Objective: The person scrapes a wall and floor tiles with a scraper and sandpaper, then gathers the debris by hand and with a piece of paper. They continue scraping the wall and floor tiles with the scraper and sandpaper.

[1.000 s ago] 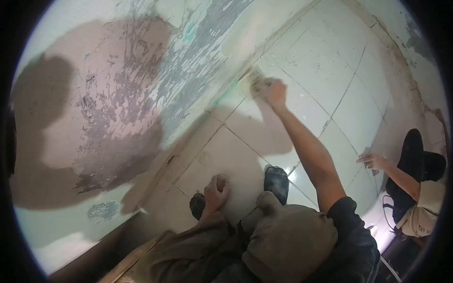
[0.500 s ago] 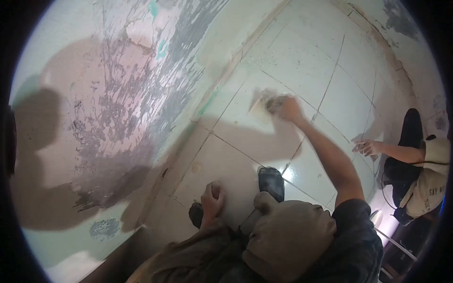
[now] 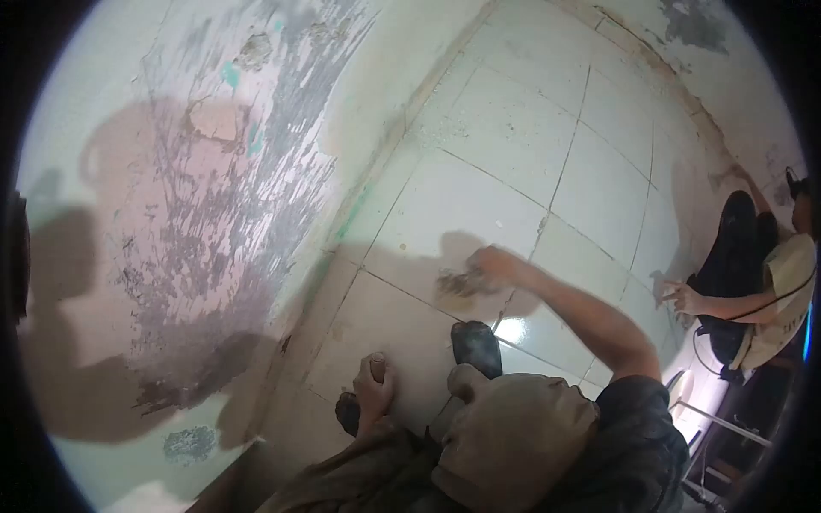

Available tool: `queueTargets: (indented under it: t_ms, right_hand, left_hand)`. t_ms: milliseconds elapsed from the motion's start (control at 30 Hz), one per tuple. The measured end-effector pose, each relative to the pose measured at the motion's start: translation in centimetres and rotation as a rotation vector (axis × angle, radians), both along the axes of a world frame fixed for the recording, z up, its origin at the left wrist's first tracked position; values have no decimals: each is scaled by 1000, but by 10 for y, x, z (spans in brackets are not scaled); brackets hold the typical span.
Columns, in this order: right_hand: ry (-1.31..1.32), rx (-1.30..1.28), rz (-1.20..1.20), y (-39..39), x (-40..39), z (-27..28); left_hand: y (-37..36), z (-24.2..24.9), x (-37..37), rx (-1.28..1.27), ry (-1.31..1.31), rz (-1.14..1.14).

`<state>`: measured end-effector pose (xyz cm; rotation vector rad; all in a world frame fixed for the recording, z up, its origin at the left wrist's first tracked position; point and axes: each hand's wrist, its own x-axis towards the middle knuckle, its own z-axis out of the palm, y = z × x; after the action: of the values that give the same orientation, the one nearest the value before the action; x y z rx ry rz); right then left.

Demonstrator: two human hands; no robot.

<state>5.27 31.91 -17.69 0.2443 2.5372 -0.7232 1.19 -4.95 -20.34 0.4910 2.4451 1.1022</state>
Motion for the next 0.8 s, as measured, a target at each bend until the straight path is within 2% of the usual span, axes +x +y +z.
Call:
queueTargets:
  t_ms: [67, 100, 133, 167, 233, 267, 333, 367, 400, 433, 467, 500, 567, 633, 667, 700, 733, 767, 800]
  right_hand:
    - [123, 114, -52, 76, 23, -43]
    - [40, 334, -25, 108, 20, -26]
    - [-7, 568, -367, 119, 12, 7]
    - [195, 698, -804, 161, 18, -12]
    - [400, 987, -864, 161, 2, 44]
    - [405, 993, -854, 150, -9, 53]
    - [305, 875, -689, 109, -18, 56]
    - [343, 703, -546, 88, -13, 29]
    - [318, 552, -426, 49, -14, 24]
    - [302, 285, -390, 3, -19, 49]
    - [363, 75, -267, -18, -15, 32]
    - [184, -158, -347, -38, -15, 37]
    - [-17, -334, -376, -42, -10, 34]
    - [423, -57, 64, 26, 21, -50]
    - [464, 154, 198, 66, 26, -48]
    - [433, -219, -178, 105, 35, -53]
    - [328, 407, -380, 111, 28, -15]
    - [290, 747, -693, 163, 43, -56]
    - [443, 862, -853, 159, 33, -28]
  left_hand:
    - [-4, -4, -1, 17, 20, -20]
    - [-4, -5, 0, -3, 28, -14]
    - [-3, -6, 2, -19, 32, -5]
    - [-2, 0, 1, -18, 25, -6]
    - [4, 13, -3, 11, -4, -18]
    - [5, 9, -3, 19, -7, -10]
    - [1, 2, -1, 19, 18, 16]
    - [0, 1, 1, 16, 12, 23]
    - [1, 2, 0, -19, 12, 24]
    - [2, 3, 0, -57, 9, 23]
    - [2, 2, 0, -67, 4, 23]
    - [1, 0, 1, -59, -3, 18]
    - [0, 0, 0, -60, -1, 12]
    - [-1, 1, 0, -17, -50, 33]
    - [-1, 1, 0, -21, -44, 35]
    - [-1, 2, 0, -8, -42, 32]
    - [-1, 3, 0, 8, -40, 33]
    - [-2, 3, 0, 13, -36, 42]
    - [-3, 2, 0, -18, -21, 30]
